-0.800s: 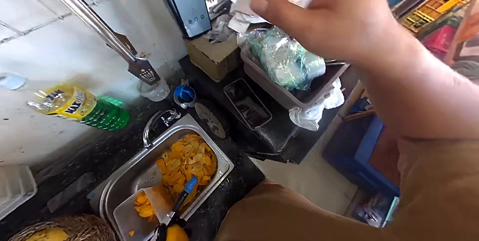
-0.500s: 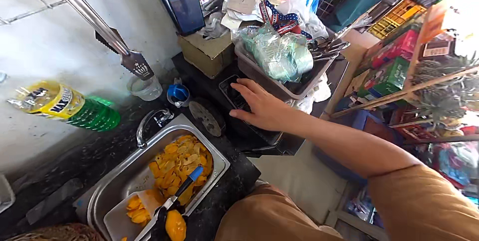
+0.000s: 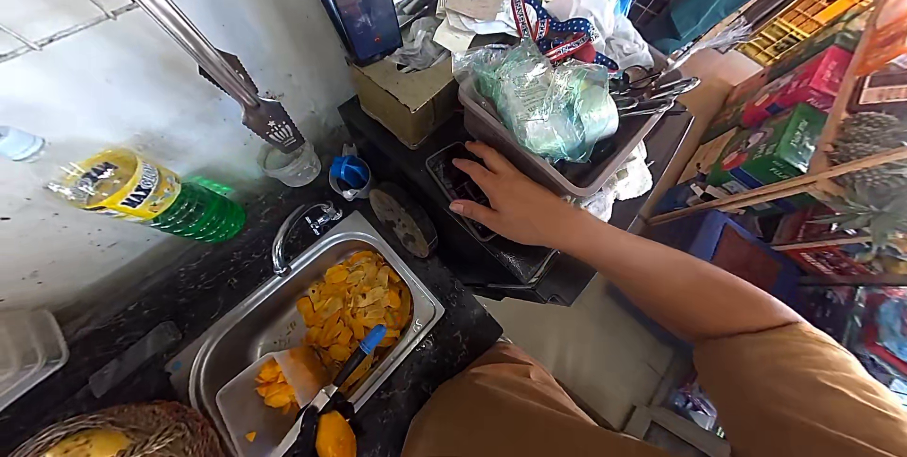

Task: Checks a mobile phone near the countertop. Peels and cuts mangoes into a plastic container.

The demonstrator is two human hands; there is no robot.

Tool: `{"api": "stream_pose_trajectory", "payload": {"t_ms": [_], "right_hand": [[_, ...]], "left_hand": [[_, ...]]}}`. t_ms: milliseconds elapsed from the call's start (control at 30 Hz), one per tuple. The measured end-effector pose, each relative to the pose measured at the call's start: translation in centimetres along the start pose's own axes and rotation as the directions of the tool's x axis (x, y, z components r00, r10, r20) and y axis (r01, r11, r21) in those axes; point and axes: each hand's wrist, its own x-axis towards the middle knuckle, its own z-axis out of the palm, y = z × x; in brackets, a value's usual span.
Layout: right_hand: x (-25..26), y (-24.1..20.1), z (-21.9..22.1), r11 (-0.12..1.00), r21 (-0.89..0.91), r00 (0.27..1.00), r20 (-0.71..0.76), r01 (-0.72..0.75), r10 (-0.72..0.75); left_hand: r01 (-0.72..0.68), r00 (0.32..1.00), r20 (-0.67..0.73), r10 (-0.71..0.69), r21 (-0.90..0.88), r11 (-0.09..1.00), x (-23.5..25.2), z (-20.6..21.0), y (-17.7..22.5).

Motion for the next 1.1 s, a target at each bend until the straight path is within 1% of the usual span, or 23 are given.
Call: {"api": "stream_pose_trajectory", "payload": {"t_ms": [33, 67, 100, 133, 200, 300, 400, 433, 500, 567, 633, 700, 767, 1100], "right_hand": [[-0.9, 0.2, -0.1, 0.999, 0.033, 1.0, -0.016, 0.004, -0.003], [-1.9, 0.6, 0.0, 0.997, 0.071, 0.999, -0.039, 0.006, -0.003], [-2.8, 1.0, 0.3, 0.994, 0.106, 0.998, -0.063, 0.013, -0.006], [-3.8, 1.4, 0.6, 0.991, 0.134, 0.997, -0.078, 0.024, -0.013], [-5.2, 2.5, 1.5, 0.982, 0.172, 0.991, -0.121, 0.072, -0.051], [-6.3, 4.2, 3.2, 0.966, 0.197, 0.964, -0.237, 0.166, -0.117], [-6.5, 5.4, 4.7, 0.961, 0.19, 0.94, -0.314, 0.2, -0.133], [-6.5, 5.5, 4.9, 0.962, 0.186, 0.938, -0.32, 0.198, -0.131], [-6.4, 5.5, 4.9, 0.961, 0.194, 0.939, -0.318, 0.196, -0.127], [-6.3, 5.4, 4.8, 0.962, 0.198, 0.946, -0.302, 0.186, -0.121], [-6.2, 5.5, 4.8, 0.96, 0.209, 0.948, -0.294, 0.185, -0.118], [-6.3, 5.5, 4.9, 0.958, 0.223, 0.949, -0.298, 0.179, -0.108], [-6.4, 5.5, 5.0, 0.958, 0.232, 0.95, -0.298, 0.168, -0.094], [-6.4, 5.6, 4.8, 0.955, 0.243, 0.956, -0.277, 0.168, -0.097]], "left_hand": [[0.017, 1.0, -0.016, -0.017, 0.001, 1.0, -0.4, 0.9, 0.6], [-0.007, 0.998, 0.054, 0.01, -0.044, 0.999, 0.4, -0.2, -0.2], [-0.049, 0.984, 0.165, 0.065, -0.099, 0.994, 2.0, -2.6, -1.9], [-0.076, 0.973, 0.209, 0.097, -0.106, 0.991, 3.3, -3.9, -3.1], [-0.078, 0.976, 0.196, 0.096, -0.098, 0.992, 4.2, -3.9, -3.6], [-0.05, 0.988, 0.145, 0.06, -0.072, 0.996, 4.0, -1.2, -2.2], [-0.037, 0.987, 0.154, 0.047, -0.071, 0.997, 4.9, -0.2, -2.3], [-0.028, 0.987, 0.152, 0.04, -0.079, 0.996, 5.2, 0.2, -2.3], [0.007, 0.984, 0.178, 0.02, -0.154, 0.988, 5.8, 0.0, -2.8], [-0.005, 0.983, 0.178, 0.037, -0.179, 0.984, 5.9, 1.0, -2.7], [0.001, 0.985, 0.173, 0.024, -0.142, 0.99, 5.8, 2.1, -2.3], [0.04, 0.989, 0.148, -0.018, -0.147, 0.988, 5.6, 2.7, -2.0], [0.05, 0.991, 0.126, -0.033, -0.137, 0.989, 5.6, 3.1, -2.0], [0.074, 0.995, 0.07, -0.066, -0.12, 0.99, 6.1, 4.0, -2.5]]}}
